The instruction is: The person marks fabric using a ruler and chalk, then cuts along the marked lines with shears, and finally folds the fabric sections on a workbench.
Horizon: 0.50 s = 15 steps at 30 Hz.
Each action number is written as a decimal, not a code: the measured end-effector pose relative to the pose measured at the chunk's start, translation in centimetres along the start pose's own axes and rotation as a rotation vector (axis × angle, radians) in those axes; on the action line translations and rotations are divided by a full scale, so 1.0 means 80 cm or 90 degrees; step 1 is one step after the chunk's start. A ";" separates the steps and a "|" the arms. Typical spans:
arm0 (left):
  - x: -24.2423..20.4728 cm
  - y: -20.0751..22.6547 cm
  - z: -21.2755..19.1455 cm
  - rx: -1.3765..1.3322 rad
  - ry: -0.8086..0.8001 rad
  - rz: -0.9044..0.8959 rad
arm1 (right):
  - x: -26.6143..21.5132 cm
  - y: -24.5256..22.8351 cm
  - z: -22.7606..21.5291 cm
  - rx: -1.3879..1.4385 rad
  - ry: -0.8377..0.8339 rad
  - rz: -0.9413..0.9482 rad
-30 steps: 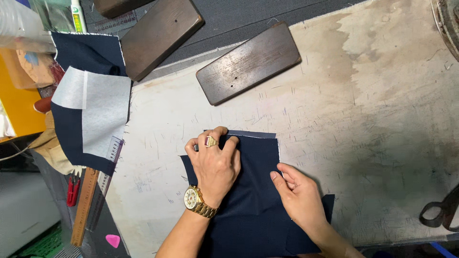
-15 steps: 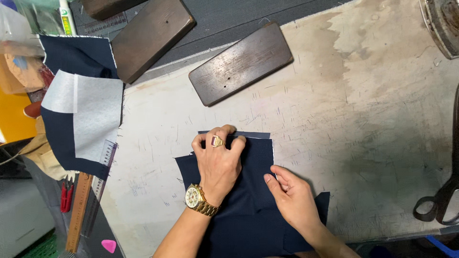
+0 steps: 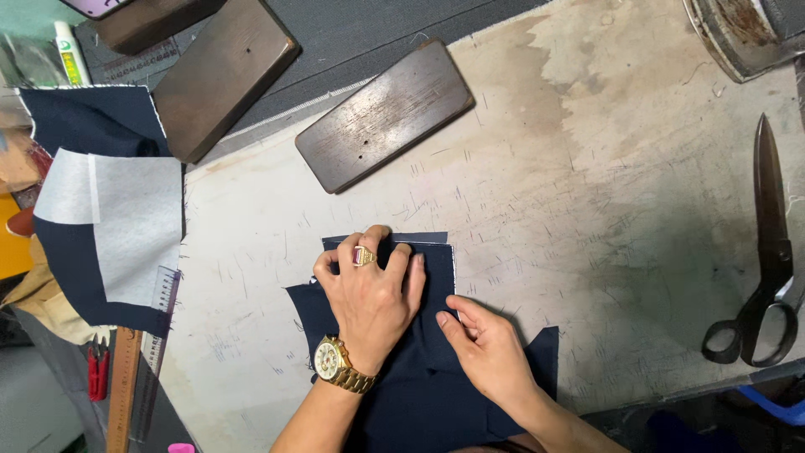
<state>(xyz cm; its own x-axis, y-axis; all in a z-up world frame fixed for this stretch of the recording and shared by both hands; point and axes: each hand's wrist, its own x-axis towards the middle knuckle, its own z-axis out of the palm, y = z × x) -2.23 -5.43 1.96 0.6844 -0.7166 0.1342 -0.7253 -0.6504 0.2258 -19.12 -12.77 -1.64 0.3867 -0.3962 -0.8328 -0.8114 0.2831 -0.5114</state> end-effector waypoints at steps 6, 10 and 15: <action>-0.002 0.000 0.006 0.032 -0.005 -0.009 | 0.000 -0.002 0.000 -0.009 -0.003 -0.003; -0.002 -0.001 0.005 0.031 -0.017 -0.007 | 0.002 0.003 0.002 -0.010 -0.001 -0.010; -0.001 -0.001 0.005 0.031 -0.011 -0.003 | 0.000 -0.001 0.000 -0.018 -0.003 -0.007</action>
<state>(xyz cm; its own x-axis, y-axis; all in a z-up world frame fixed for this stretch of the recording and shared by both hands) -2.26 -5.39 1.53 0.6869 -0.7175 0.1158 -0.7250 -0.6652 0.1784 -19.04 -12.80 -1.63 0.3978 -0.3947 -0.8283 -0.8194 0.2533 -0.5142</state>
